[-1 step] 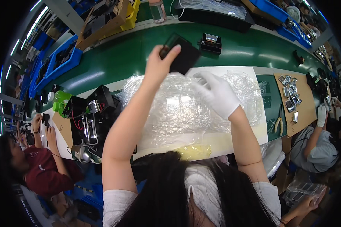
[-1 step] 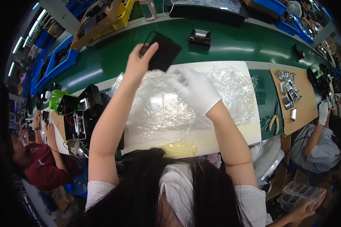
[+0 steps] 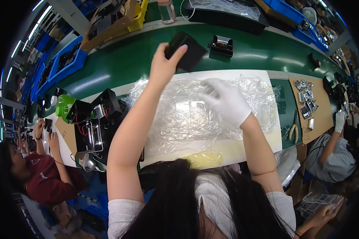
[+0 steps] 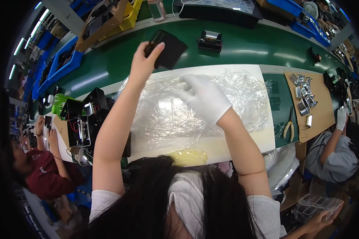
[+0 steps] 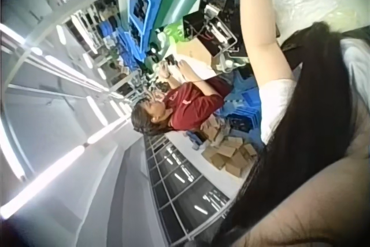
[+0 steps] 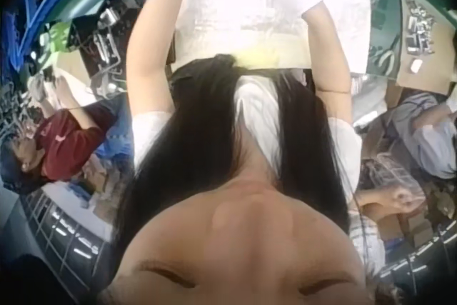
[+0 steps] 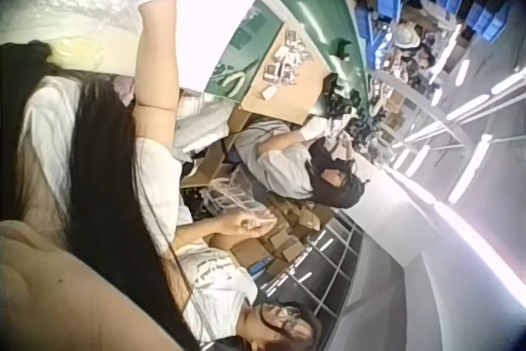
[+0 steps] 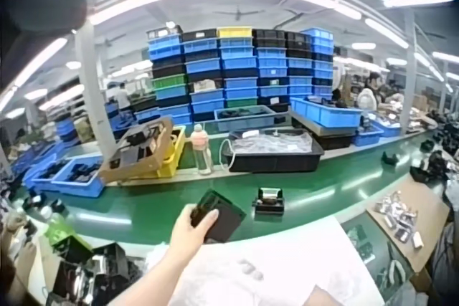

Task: The person peels protective film from transparent plates and inserts the plates into black device housings, placing the assembled housings onto the assembly table.

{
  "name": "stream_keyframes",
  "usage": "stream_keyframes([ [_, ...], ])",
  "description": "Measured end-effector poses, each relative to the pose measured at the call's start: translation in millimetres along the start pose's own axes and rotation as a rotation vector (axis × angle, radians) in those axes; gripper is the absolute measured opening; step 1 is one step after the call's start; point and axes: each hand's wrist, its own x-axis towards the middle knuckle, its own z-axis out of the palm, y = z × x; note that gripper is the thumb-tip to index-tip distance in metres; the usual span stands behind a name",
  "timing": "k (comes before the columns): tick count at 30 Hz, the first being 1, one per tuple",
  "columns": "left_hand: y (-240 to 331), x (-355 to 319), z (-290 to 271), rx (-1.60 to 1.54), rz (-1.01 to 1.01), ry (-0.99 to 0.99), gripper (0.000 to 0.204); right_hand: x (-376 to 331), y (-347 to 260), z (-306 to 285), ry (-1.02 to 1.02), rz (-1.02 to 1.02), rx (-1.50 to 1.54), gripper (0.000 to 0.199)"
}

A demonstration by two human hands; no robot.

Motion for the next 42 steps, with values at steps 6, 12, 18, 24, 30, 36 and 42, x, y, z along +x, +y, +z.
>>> stream_keyframes([
  [6,-32.3,5.5,-25.7,0.354,0.336,0.023,0.029,-3.3,7.1,39.4,-0.199,-0.353,-0.427,0.048],
  [12,12.8,-36.5,-32.7,0.601,-0.26,-0.783,0.029,1.6,-3.4,53.5,-0.18,-0.254,-0.554,0.044],
  [18,-7.6,-48.7,-36.4,0.665,0.02,-0.761,0.029,-8.9,5.2,52.6,-0.063,-0.421,-0.466,0.031],
  [24,-14.6,-51.2,-33.0,0.76,0.079,-0.811,0.029,-39.0,12.7,41.3,-0.325,-0.742,-0.385,0.009],
  [30,35.2,-1.5,-44.4,0.6,-0.296,-1.052,0.031,-78.1,44.4,14.8,-0.017,-0.284,0.448,0.013],
  [36,-1.4,58.1,35.3,0.652,0.072,-0.584,0.034,-40.5,38.8,-8.2,0.602,0.035,0.829,0.021],
  [42,-50.2,76.9,84.1,0.96,0.402,-0.271,0.036,-10.2,36.4,-16.8,0.761,0.015,0.977,0.026],
])
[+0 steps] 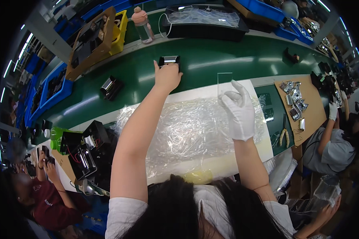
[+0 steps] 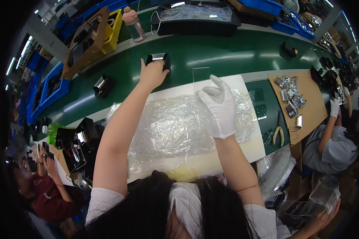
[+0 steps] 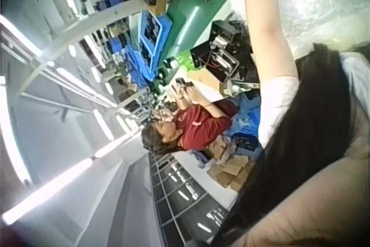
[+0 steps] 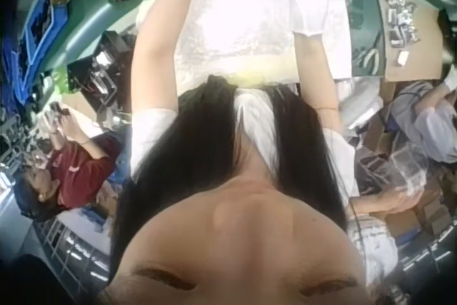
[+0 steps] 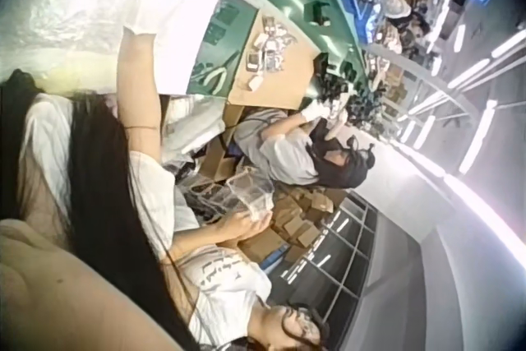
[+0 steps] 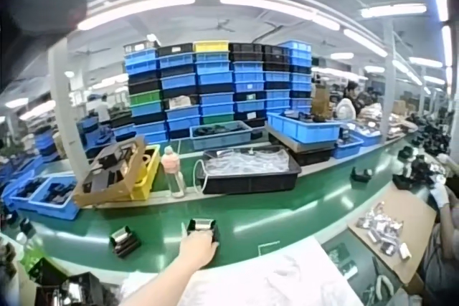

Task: The person peels protective film from transparent plates and inserts the plates into black device housings, placing the assembled housings onto the assembly table.

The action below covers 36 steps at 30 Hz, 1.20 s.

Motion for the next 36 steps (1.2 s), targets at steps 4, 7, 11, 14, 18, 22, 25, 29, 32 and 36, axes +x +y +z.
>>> stream_keyframes([
  [4,10.4,-14.9,-29.0,-0.402,-0.232,0.168,0.034,6.6,0.6,-4.7,-0.074,0.091,0.063,0.026],
  [7,30.9,-29.8,-88.6,-1.493,-0.77,-0.03,0.031,8.8,0.1,-1.5,-0.07,0.158,0.099,0.02],
  [11,32.2,-57.5,-106.9,-1.756,-0.776,-0.105,0.021,2.0,8.5,11.1,-0.206,0.198,0.229,0.018],
  [14,32.0,-73.6,-111.0,-1.888,-0.748,-0.162,0.02,-4.6,9.0,20.2,-0.26,0.197,0.219,0.017],
  [18,31.4,-88.5,-111.0,-2.006,-0.672,-0.258,0.02,-15.5,3.6,30.2,-0.288,0.159,0.064,0.015],
  [22,28.7,-97.0,-102.4,-2.069,-0.654,-0.106,0.027,-25.6,-4.3,29.9,-0.348,0.177,-0.053,0.015],
  [25,35.5,-94.5,-101.4,-1.984,-0.665,0.021,0.028,-26.0,0.5,29.2,-0.375,0.142,-0.122,0.019],
  [29,38.9,-93.1,-94.1,-1.789,-0.64,0.176,0.029,-29.4,-2.7,37.6,-0.403,0.075,-0.335,0.026],
  [32,30.9,-94.4,-85.0,-1.48,-0.518,0.254,0.03,-32.5,-13.7,56.0,-0.399,-0.046,-0.769,0.031],
  [36,11.5,-87.4,-99.3,-1.04,-0.295,0.365,0.027,-17.8,17.3,52.8,-0.381,-0.453,-0.935,0.035],
])
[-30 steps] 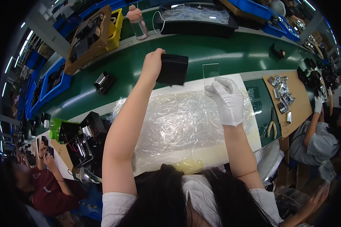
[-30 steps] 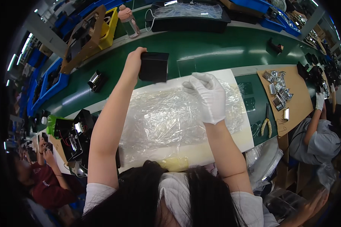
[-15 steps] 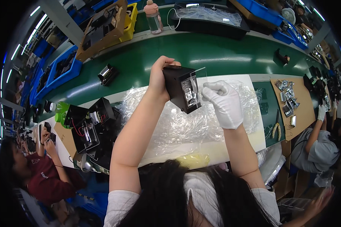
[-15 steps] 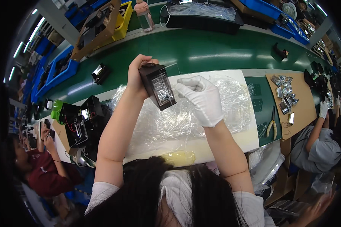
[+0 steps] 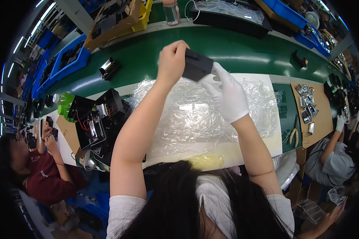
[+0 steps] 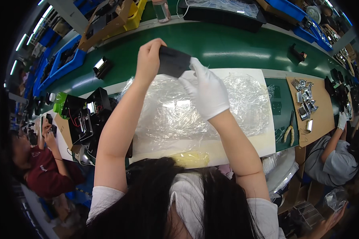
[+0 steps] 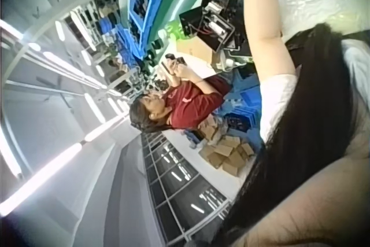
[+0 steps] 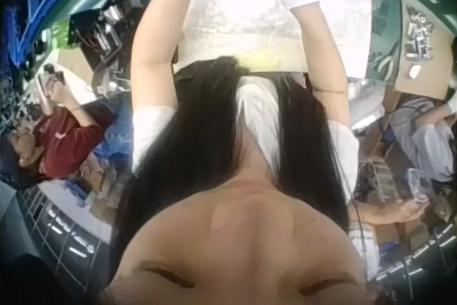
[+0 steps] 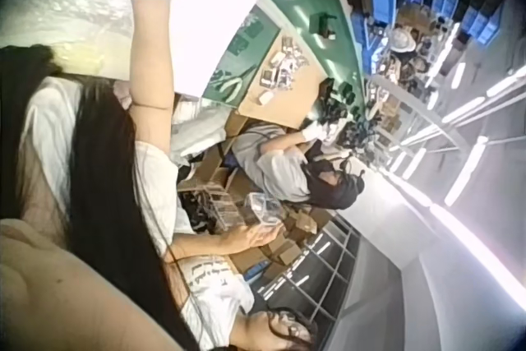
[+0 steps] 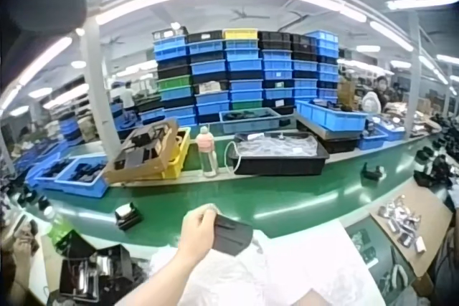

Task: The person peels protective film from transparent plates and inserts the plates into black device housings, placing the assembled housings onto the assembly table.

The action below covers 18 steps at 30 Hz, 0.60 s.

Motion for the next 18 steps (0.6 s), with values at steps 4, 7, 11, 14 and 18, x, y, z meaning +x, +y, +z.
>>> stream_keyframes([
  [4,-4.0,-3.7,-35.4,0.386,0.101,-0.078,0.021,-13.6,-14.6,-0.5,-0.336,0.022,-0.013,0.043],
  [7,7.5,-13.8,-55.4,0.675,-0.081,-0.355,0.02,-31.0,-21.3,13.5,-0.765,-0.108,0.036,0.039],
  [11,-10.0,-49.7,-77.9,0.767,0.239,-0.616,0.019,-44.4,-39.2,35.7,-0.618,-0.252,-0.391,0.051],
  [14,-15.6,-51.3,-81.7,0.764,0.059,-0.639,0.017,-49.1,-46.9,47.8,-0.591,-0.208,-0.436,0.051],
  [18,-16.4,-55.5,-81.8,0.728,-0.128,-0.659,0.013,-48.1,-57.3,50.8,-0.591,-0.112,-0.497,0.05],
])
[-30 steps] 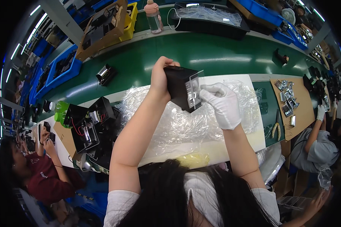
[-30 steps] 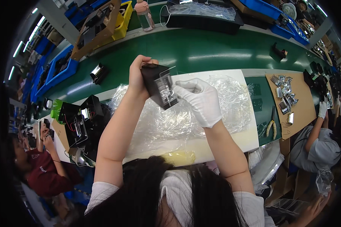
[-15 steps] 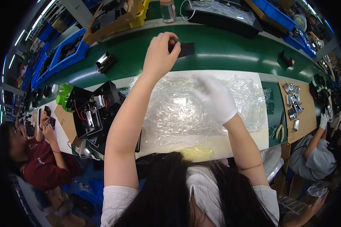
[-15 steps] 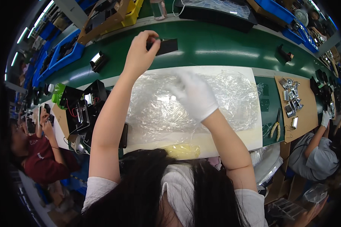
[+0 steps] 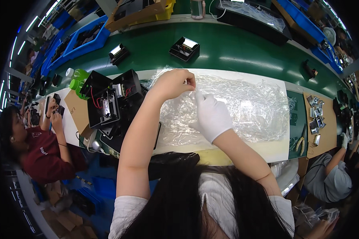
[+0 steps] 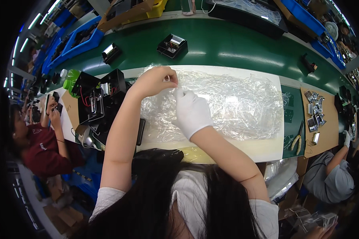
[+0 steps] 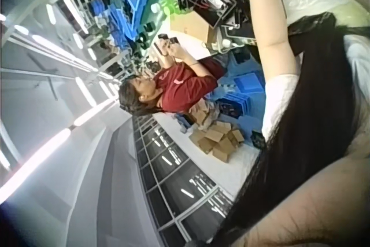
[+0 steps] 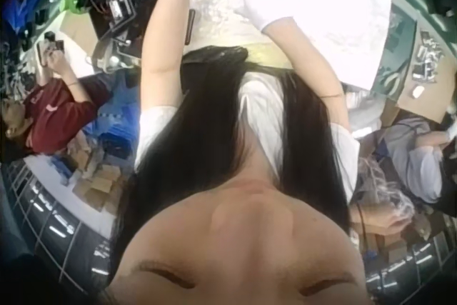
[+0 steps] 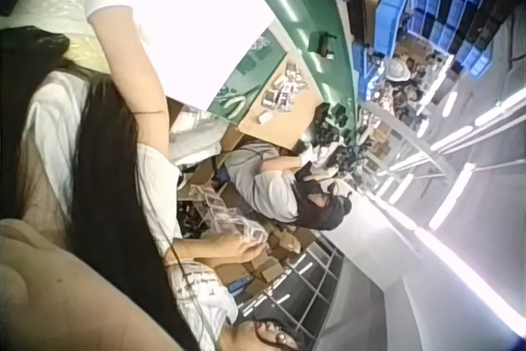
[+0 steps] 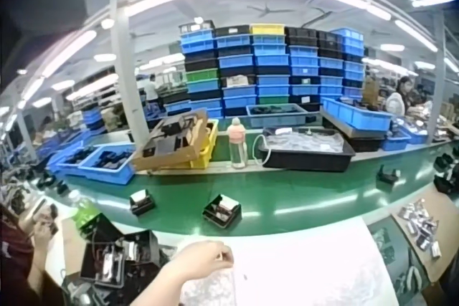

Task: The person peels protective film from transparent plates and inserts the plates into black device housings, placing the assembled housings onto the assembly table.

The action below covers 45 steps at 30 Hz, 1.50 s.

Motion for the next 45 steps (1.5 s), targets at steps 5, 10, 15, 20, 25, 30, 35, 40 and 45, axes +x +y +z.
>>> stream_keyframes([
  [5,-3.3,-1.7,8.0,-0.075,-0.008,0.023,0.008,0.4,4.1,0.1,-0.008,0.001,0.054,0.041],
  [10,-8.7,-0.4,20.0,-0.062,0.015,0.057,0.009,-23.0,23.5,14.4,0.345,-0.523,0.155,0.011],
  [15,-7.0,-15.4,22.7,-0.011,0.034,0.18,0.019,-60.5,20.8,-17.4,-0.113,-0.696,0.956,0.01],
  [20,30.3,-83.1,3.2,0.361,0.076,0.762,0.038,-56.5,50.4,-25.9,0.15,-0.409,1.35,0.021],
  [25,19.6,-173.2,-0.1,0.631,-0.409,1.004,0.047,-38.8,32.8,-32.4,0.233,-0.124,1.523,0.028],
  [30,-18.6,-195.0,17.4,0.547,-0.414,1.065,0.041,-28.4,22.3,-31.6,0.261,0.088,1.649,0.035],
  [35,-20.8,-188.7,22.4,0.201,-0.065,1.46,0.037,-18.7,22.9,-30.2,0.202,0.052,1.671,0.036],
  [40,5.2,-165.1,3.3,0.07,0.28,1.393,0.056,-18.3,19.7,-46.5,0.234,0.047,1.668,0.028],
  [45,25.5,-124.6,-9.6,-0.572,0.371,0.908,0.086,-24.8,24.8,-60.5,0.125,-0.01,1.708,0.019],
])
